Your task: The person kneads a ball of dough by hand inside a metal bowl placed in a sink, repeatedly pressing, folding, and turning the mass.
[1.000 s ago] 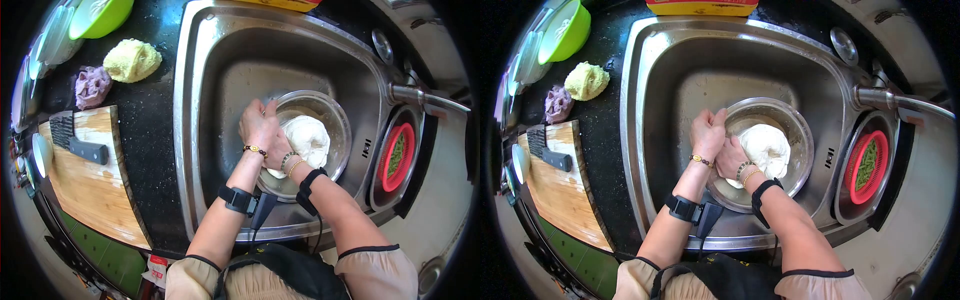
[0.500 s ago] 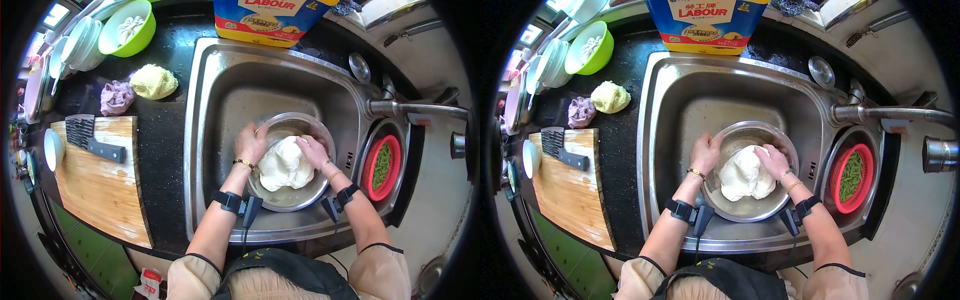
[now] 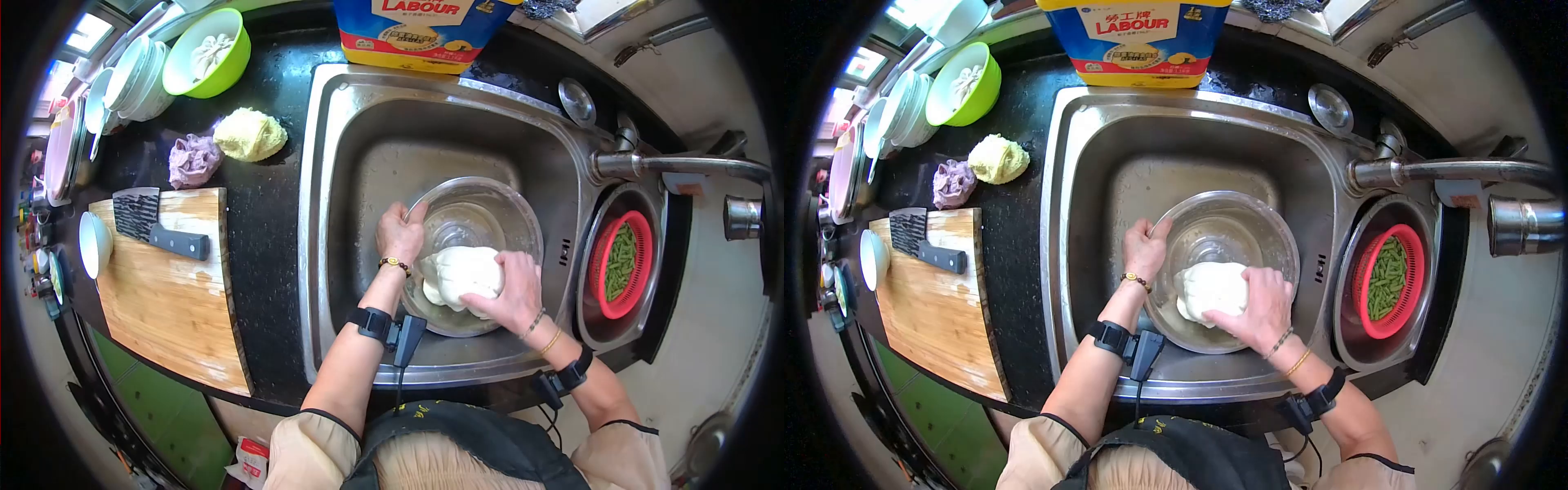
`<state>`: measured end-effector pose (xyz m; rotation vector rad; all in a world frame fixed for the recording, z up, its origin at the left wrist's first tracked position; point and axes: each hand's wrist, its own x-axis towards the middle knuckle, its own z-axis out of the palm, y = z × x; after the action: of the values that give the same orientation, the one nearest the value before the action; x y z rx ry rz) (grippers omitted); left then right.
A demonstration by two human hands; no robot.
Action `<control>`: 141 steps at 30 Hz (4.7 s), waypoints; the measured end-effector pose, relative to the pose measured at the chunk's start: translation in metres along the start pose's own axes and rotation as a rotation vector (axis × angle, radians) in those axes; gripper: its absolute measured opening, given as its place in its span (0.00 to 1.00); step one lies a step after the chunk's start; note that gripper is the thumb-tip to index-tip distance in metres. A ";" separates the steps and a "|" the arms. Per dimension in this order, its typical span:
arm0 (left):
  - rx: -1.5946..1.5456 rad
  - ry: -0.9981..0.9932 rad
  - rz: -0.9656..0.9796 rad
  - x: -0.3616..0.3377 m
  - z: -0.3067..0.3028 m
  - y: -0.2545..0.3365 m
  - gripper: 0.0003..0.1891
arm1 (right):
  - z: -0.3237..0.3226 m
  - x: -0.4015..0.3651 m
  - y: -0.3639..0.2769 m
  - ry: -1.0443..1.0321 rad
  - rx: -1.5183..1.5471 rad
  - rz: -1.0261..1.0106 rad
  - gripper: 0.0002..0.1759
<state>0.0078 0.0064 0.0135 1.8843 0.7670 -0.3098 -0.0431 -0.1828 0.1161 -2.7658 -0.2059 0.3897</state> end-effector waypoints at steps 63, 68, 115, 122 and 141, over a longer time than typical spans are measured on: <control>0.011 -0.074 -0.012 0.000 -0.002 0.010 0.21 | 0.105 0.046 -0.028 0.181 -0.270 -0.405 0.16; 0.024 -0.080 -0.053 0.000 -0.003 0.015 0.20 | 0.105 0.071 -0.011 0.186 -0.179 -0.437 0.15; 0.036 0.074 0.089 0.003 0.007 -0.011 0.22 | 0.000 -0.030 0.022 -0.091 0.012 -0.532 0.15; 0.083 0.063 0.074 0.001 0.003 -0.005 0.22 | 0.045 -0.012 0.003 0.031 -0.158 -0.527 0.15; 0.089 -0.009 0.037 -0.005 0.002 0.002 0.19 | 0.098 0.028 -0.011 -0.135 -0.357 -0.613 0.10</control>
<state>0.0057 0.0020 0.0165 1.9772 0.7216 -0.3339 -0.0460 -0.1367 0.0240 -2.8121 -1.2211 0.3995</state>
